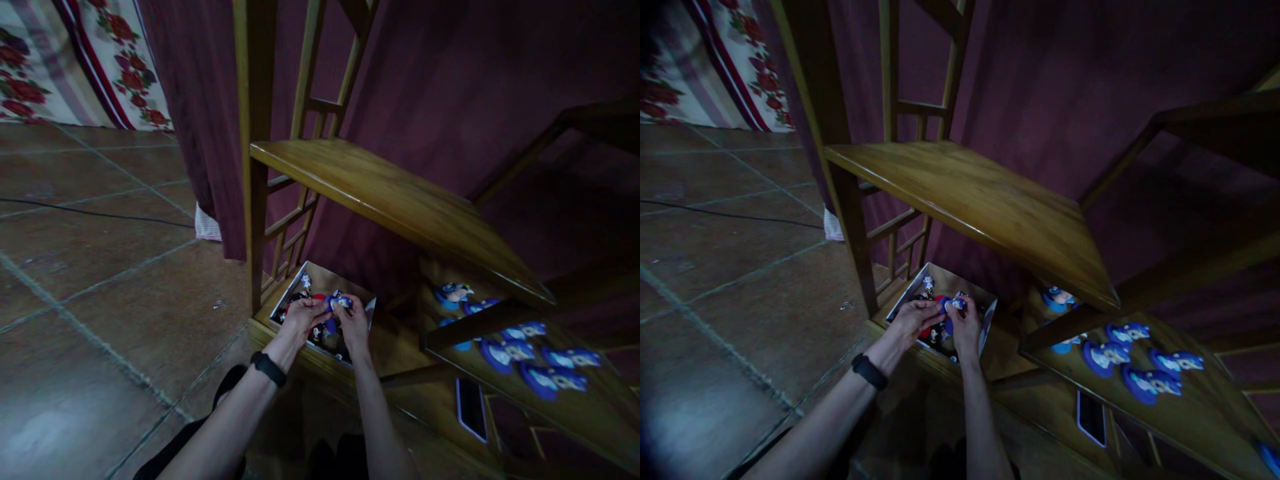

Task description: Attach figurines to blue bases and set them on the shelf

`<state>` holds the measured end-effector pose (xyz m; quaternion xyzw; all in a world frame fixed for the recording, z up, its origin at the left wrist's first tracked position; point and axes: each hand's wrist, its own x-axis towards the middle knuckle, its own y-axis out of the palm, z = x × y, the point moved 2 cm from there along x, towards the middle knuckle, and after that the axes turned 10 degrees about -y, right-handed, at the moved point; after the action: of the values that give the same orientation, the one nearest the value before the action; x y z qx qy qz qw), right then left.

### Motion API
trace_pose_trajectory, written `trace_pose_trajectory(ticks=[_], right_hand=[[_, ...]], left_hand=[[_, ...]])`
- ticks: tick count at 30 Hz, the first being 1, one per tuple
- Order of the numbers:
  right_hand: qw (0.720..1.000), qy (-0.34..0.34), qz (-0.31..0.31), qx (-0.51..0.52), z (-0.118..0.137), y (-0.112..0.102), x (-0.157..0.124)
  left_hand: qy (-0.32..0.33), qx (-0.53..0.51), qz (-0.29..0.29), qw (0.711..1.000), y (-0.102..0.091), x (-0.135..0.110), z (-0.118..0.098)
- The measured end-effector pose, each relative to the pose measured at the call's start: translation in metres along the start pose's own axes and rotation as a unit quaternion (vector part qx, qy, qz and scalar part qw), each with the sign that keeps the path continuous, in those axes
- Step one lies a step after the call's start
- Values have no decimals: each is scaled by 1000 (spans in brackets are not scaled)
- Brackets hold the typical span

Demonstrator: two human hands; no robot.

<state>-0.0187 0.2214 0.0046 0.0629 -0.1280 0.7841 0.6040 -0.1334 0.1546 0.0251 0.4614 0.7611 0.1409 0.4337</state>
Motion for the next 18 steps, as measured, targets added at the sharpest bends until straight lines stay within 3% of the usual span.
trace_pose_trajectory(ticks=[8, 18], right_hand=[[999, 9, 29, 18, 0, -3, -1], [1000, 17, -3, 1, -5, -1, -2]], left_hand=[[6, 8, -14, 1000, -3, 3, 2], [25, 34, -3, 999, -3, 4, 5]])
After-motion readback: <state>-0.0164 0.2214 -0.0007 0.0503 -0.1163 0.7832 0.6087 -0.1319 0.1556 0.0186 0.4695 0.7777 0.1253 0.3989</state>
